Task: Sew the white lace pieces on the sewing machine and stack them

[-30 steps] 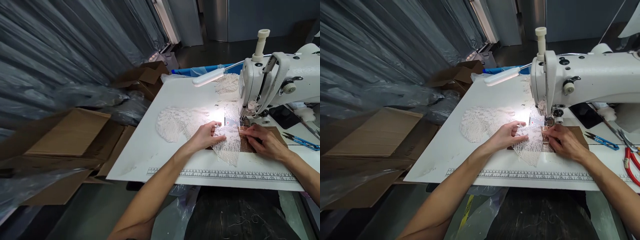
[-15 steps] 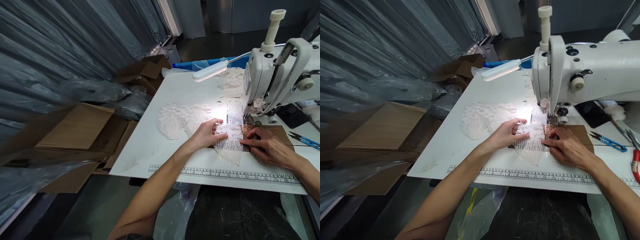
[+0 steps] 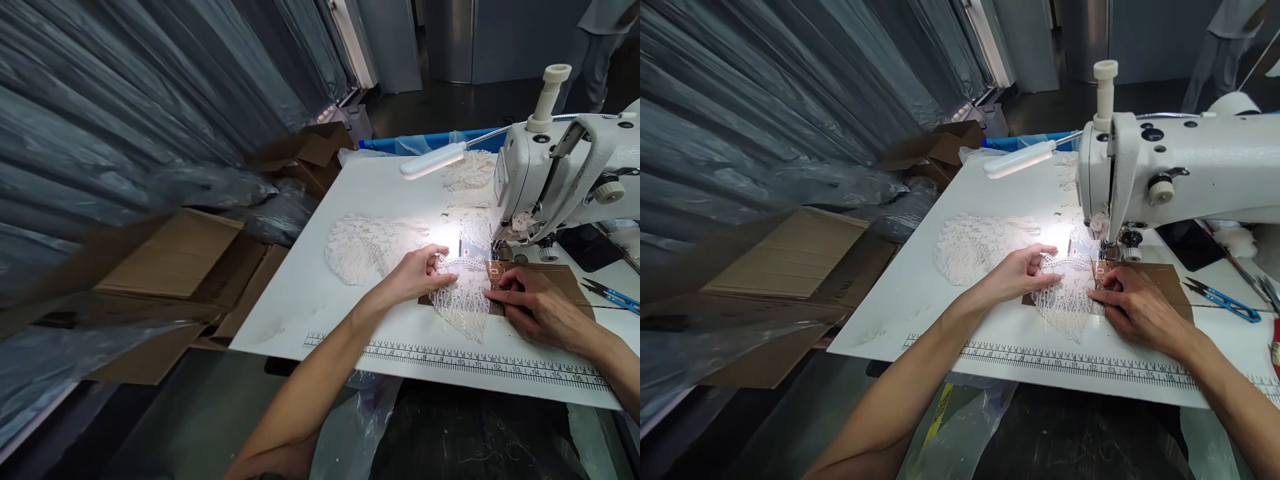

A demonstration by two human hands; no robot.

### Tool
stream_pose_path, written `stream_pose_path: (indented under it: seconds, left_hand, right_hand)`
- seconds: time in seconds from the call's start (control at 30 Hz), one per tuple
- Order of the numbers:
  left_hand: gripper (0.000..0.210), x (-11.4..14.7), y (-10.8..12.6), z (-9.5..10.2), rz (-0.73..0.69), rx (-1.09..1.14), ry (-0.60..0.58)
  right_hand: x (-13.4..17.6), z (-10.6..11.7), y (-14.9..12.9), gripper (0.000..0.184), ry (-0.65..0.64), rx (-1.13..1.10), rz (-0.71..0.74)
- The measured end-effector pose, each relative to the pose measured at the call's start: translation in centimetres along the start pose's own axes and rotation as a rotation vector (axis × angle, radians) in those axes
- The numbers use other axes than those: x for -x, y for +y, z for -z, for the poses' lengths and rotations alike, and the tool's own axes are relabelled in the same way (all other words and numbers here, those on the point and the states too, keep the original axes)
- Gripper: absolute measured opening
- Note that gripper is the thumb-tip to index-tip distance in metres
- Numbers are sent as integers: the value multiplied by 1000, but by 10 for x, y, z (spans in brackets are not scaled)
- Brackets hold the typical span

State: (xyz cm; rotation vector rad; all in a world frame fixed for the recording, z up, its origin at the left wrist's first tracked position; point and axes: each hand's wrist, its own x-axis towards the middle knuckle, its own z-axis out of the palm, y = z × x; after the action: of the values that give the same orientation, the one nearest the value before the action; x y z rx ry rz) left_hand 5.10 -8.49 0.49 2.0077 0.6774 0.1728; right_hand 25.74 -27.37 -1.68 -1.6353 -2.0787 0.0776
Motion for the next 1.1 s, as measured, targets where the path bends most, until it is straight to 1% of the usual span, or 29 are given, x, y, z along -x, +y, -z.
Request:
stream_pose_path:
  seconds: [0.17, 0.23, 0.27, 0.33, 0.37, 0.4, 0.43, 0.47, 0.53, 0.6, 0.67, 0.73, 0.83, 0.97, 1.03, 1.1]
  left_hand:
    - [54, 0, -3, 0, -34, -20, 10]
    - [54, 1, -3, 1, -55, -68, 9]
    - [51, 0, -4, 1, -85, -123, 39]
    - [42, -1, -3, -1, -207, -294, 183]
    - [36, -3, -3, -3, -305, -397, 259]
    - [30, -5, -2, -6, -424, -500, 303]
    - [27, -8, 0, -10, -551, -596, 305]
    - [26, -11, 2, -14, -677, -682, 261]
    - [26, -17, 8, -22, -873, -841, 107]
    - [27, -23, 13, -28, -962, -991, -5]
    - [31, -26, 15, -30, -975, -1107, -63]
    - [37, -27, 14, -30, -956, -1166, -76]
    - [43, -21, 9, -30, -898, -1145, -54]
    - [50, -15, 5, -33, -817, -1088, 7]
    - [51, -16, 8, -35, -788, -1106, 11]
    - [50, -23, 12, -36, -770, -1140, -13]
  right_hand:
    - [1, -1, 2, 36, -23, -22, -22]
    - [1, -1, 2, 36, -29, -25, -31]
    - [1, 0, 1, 36, -30, -25, -33]
    - [1, 1, 0, 36, -28, -21, -29]
    - [1, 1, 0, 36, -23, -17, -22]
    - [0, 2, 0, 35, -20, -13, -14]
    - [0, 1, 0, 35, -17, -10, -7]
    - [0, 1, 0, 35, -13, -8, -2]
    - [1, -1, 1, 35, -4, -2, 0]
    - [1, -3, 1, 34, 9, 5, 1]
    - [2, -4, 2, 34, 20, 9, 0]
    - [1, -4, 1, 35, 18, 8, -2]
    - [0, -1, -1, 37, -4, 11, -4]
    - [0, 1, -3, 35, -20, 23, -4]
    - [-1, -1, -2, 35, -15, 44, -11]
    - [-1, -3, 1, 35, 5, 86, -21]
